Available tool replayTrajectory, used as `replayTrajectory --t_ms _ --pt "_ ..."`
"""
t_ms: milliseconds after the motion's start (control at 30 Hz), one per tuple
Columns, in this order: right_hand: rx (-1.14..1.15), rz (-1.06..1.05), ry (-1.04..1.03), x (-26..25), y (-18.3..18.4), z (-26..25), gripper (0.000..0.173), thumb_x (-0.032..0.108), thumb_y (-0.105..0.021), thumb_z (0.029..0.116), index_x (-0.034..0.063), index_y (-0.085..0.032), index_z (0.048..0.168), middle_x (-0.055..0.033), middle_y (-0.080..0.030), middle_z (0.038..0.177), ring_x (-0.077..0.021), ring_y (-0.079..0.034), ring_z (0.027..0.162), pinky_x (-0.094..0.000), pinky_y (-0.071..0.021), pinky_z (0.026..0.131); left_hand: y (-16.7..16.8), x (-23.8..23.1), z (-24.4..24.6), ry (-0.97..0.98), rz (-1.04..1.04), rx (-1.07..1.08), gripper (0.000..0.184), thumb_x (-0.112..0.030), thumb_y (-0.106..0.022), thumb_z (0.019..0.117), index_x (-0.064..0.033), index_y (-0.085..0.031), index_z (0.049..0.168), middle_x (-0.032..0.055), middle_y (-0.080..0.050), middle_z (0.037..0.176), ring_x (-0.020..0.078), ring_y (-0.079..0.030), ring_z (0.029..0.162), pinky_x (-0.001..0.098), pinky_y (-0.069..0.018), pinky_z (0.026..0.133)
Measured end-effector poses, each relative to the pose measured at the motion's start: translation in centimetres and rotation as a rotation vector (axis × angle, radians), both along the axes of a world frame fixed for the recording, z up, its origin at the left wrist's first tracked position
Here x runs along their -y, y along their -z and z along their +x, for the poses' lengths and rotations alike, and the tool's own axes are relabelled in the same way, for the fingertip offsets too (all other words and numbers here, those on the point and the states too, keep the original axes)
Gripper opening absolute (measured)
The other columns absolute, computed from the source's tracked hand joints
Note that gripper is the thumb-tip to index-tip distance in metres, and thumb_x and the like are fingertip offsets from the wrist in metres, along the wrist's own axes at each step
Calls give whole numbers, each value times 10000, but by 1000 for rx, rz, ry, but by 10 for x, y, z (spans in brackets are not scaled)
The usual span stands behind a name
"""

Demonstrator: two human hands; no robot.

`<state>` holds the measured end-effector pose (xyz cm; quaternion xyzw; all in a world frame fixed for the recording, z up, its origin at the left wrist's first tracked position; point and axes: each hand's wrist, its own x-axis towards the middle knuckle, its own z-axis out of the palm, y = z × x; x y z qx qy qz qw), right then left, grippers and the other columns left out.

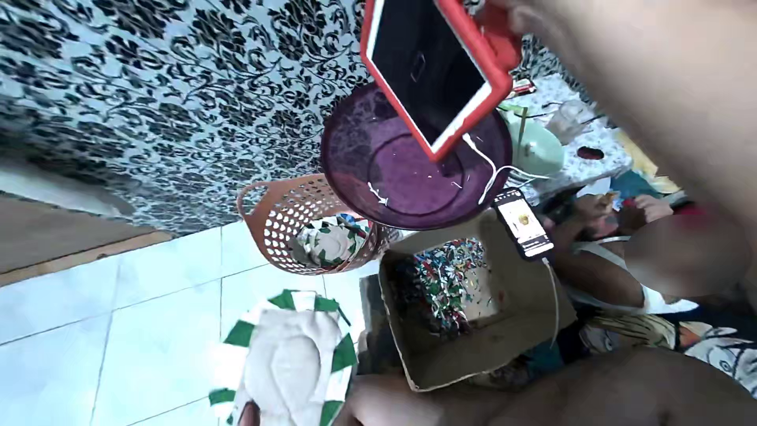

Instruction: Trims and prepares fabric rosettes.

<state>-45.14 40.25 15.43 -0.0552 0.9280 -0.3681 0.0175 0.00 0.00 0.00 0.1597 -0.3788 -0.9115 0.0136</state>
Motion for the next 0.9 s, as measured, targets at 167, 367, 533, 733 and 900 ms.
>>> replayTrajectory --t_ms 167,367,533,733,900 --pt "34 120 59 79 2 12 418 91 -626 951 66 -603 1368 -177 -616 1303 -261 -623 1133 -473 -498 974 24 -11 4 45 204 -23 223 -227 -675 917 -164 -787 1099 13 -770 1083 99 -721 1035 315 -600 906" --pt "-32 212 -146 63 63 -33 431 24 -668 885 48 -654 1316 -217 -657 1246 -332 -654 1115 -553 -506 976 26 -15 -8 57 246 185 178 -171 -725 876 -166 -790 1041 51 -774 1039 144 -743 979 363 -625 860" --pt "-55 383 -59 44 93 -56 459 93 -688 907 103 -645 1365 -247 -639 1292 -439 -604 1209 -680 -442 1009 26 -19 -19 -64 157 494 211 -69 -478 1002 -118 -671 1072 92 -766 997 179 -754 910 392 -639 809" --pt "-42 501 33 39 102 -64 477 104 -570 958 123 -582 1434 -265 -597 1359 -469 -542 1291 -708 -394 1034 25 -21 -27 -71 178 537 209 -45 -439 1025 -102 -618 1117 125 -763 989 219 -764 871 418 -651 772" --pt "10 539 71 37 97 -57 391 194 -509 1020 -30 -595 1328 -330 -578 1322 -495 -537 1275 -700 -384 1033 23 -24 -25 -100 178 532 204 -56 -438 1030 -92 -617 1120 127 -759 1002 221 -762 887 417 -650 774"
